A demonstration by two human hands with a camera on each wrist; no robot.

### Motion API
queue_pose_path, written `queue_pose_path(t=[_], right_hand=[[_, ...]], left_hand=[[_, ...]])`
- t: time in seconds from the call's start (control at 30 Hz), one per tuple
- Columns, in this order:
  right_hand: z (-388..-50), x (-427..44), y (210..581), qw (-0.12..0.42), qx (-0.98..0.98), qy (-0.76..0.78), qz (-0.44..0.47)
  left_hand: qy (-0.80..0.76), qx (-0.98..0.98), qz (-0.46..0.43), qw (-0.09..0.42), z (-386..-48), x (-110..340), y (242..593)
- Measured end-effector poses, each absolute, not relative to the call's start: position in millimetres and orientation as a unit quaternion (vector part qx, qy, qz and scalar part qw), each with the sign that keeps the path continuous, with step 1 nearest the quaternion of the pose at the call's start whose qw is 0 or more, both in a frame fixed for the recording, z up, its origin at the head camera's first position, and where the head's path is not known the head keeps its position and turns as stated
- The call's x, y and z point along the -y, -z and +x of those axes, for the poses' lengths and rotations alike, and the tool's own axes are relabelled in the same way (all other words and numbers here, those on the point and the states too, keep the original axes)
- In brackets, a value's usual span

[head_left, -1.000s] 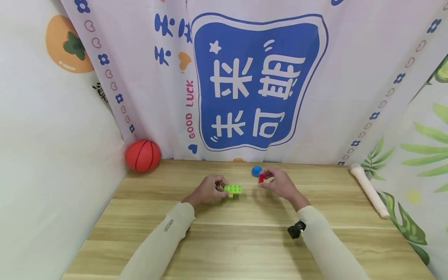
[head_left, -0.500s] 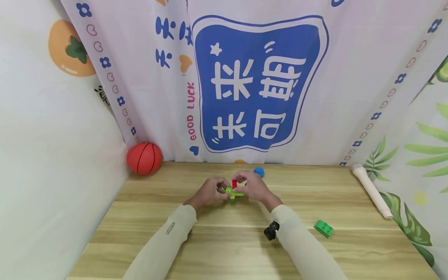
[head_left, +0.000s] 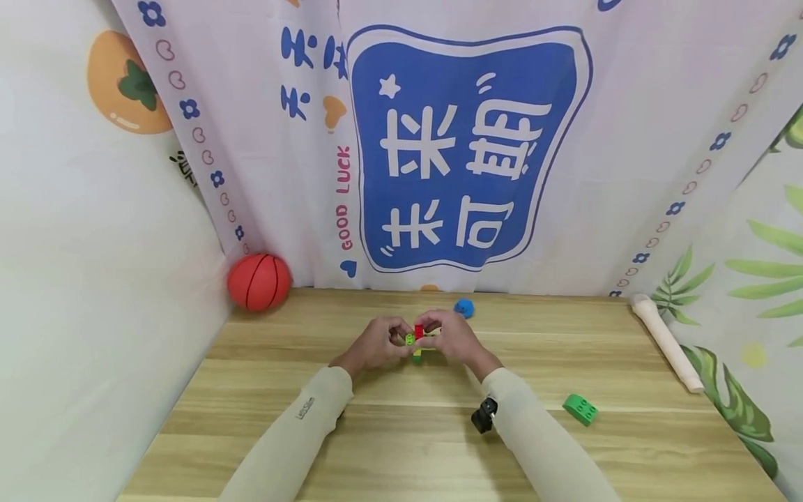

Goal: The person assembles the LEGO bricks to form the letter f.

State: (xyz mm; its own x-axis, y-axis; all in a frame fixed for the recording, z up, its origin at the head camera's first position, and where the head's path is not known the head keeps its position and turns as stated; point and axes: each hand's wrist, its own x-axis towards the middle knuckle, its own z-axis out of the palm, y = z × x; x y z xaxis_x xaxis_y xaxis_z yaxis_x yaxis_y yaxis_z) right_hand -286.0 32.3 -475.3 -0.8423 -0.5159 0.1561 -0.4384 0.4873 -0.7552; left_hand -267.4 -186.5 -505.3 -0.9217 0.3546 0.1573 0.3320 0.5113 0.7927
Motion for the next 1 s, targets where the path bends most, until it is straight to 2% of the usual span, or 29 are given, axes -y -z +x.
queue_pose_path(t=[0.33,1.0], right_hand=[[-284.2,-29.1,473.7,0.049,-0.855,0.427,-0.290],[-280.7,-28.9,483.5,0.048,-0.852,0.461,-0.243]], left_hand=[[-0.440,-0.879,0.181,0.019,-266.8,185.3,502.7],[-0.419,-0.889,0.186,0.013,-263.9,184.0,498.9]])
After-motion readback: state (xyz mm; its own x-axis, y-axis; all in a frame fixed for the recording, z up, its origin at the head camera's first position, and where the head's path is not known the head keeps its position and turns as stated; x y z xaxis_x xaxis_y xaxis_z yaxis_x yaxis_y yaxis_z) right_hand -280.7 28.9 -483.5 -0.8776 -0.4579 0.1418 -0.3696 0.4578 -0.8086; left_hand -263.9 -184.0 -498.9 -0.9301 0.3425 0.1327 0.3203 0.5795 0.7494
